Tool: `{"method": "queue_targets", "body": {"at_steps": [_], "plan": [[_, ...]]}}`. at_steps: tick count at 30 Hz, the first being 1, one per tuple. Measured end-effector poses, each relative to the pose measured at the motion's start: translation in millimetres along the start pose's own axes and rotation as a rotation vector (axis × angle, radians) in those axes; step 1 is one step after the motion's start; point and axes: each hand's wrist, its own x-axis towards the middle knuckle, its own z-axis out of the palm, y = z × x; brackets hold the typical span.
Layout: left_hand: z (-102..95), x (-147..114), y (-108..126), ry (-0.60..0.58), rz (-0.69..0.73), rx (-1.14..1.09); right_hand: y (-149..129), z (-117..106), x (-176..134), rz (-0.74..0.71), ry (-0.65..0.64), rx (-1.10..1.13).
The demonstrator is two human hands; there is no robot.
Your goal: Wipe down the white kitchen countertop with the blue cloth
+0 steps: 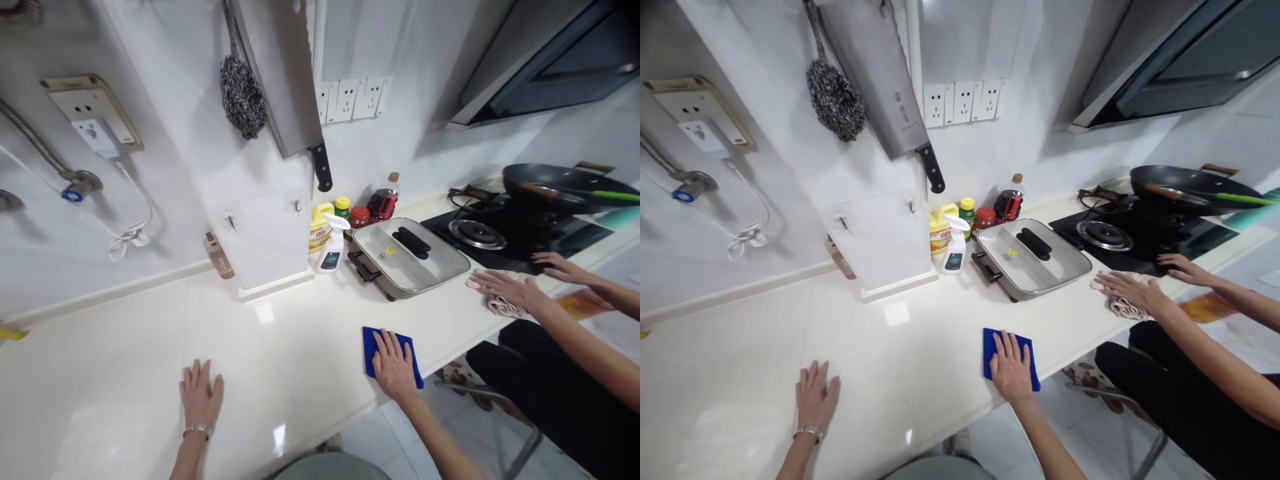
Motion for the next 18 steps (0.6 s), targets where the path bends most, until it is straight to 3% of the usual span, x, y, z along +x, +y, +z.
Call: {"method": "queue_targets", "body": {"at_steps": [3, 7, 14, 18], "plan": [[3.6, -20.2, 9.5, 0.046, 0.14, -0.192, -29.0, -8.5, -13.3, 0.006, -0.02, -0.029], [3.9, -48.8, 29.9, 0.032, 0.411, -0.333, -77.1, -21.4, -40.0, -0.164, -0.091, 0.029], [5.9, -79.0, 95.1, -0.134, 0.747, -0.44, -180.3, -41.5, -67.5, -0.392, -0.216, 0.221], [22.7, -89.3, 136.9, -0.244, 0.807, -0.354, -216.4, -44.5, -64.1, -0.542, -0.172, 0.473]]}}
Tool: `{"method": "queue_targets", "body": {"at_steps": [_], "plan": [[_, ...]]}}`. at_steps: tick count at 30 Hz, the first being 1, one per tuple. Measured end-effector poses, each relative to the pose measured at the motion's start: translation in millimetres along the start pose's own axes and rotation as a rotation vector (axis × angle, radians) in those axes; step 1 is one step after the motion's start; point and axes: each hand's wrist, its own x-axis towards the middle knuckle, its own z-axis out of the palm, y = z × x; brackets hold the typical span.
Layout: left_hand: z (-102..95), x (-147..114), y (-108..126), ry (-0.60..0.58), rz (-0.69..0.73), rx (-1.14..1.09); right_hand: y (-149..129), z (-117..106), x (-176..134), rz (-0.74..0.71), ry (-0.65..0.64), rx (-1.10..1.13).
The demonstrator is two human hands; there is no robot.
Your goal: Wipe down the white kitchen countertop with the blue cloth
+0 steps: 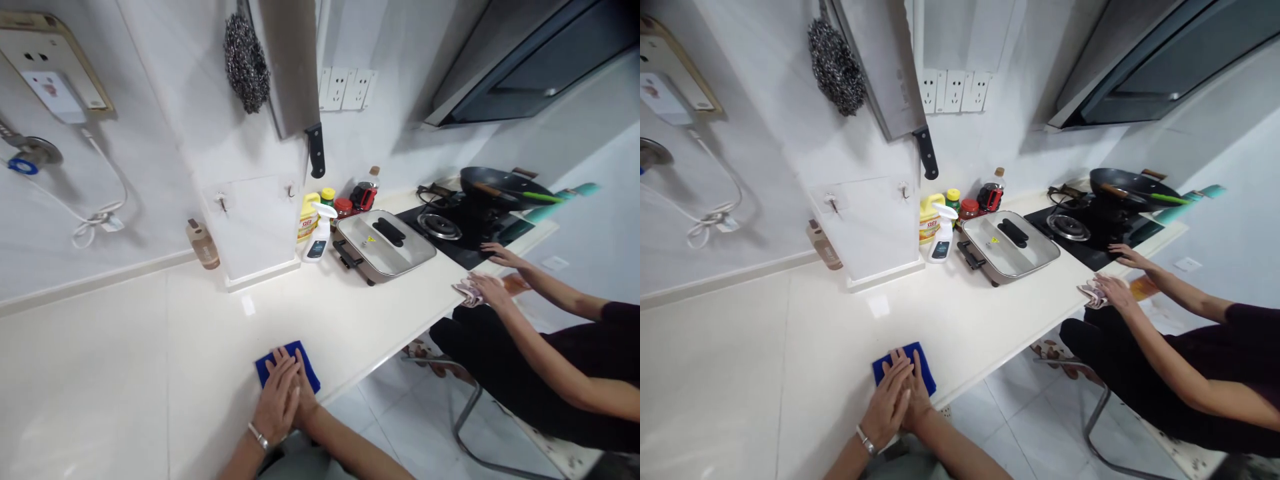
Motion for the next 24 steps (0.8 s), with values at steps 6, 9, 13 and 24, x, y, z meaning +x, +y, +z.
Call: {"method": "queue_targets", "body": {"at_steps": [6, 9, 13, 24], "plan": [[34.6, -2.6, 4.4, -0.036, -0.04, 0.226, 58.2, -30.6, -39.9, 0.022, 0.167, 0.158], [40.2, -11.1, 2.0, -0.05, -0.049, 0.331, 95.8, -47.5, -74.4, 0.215, 0.315, 0.147], [42.9, -11.3, 2.5, -0.087, -0.035, 0.337, 114.4, -47.4, -86.3, 0.27, 0.344, 0.125], [-5.5, -73.2, 8.9, -0.178, -0.207, 0.312, 107.8, -16.4, -67.3, 0.313, 0.43, 0.109]]}}
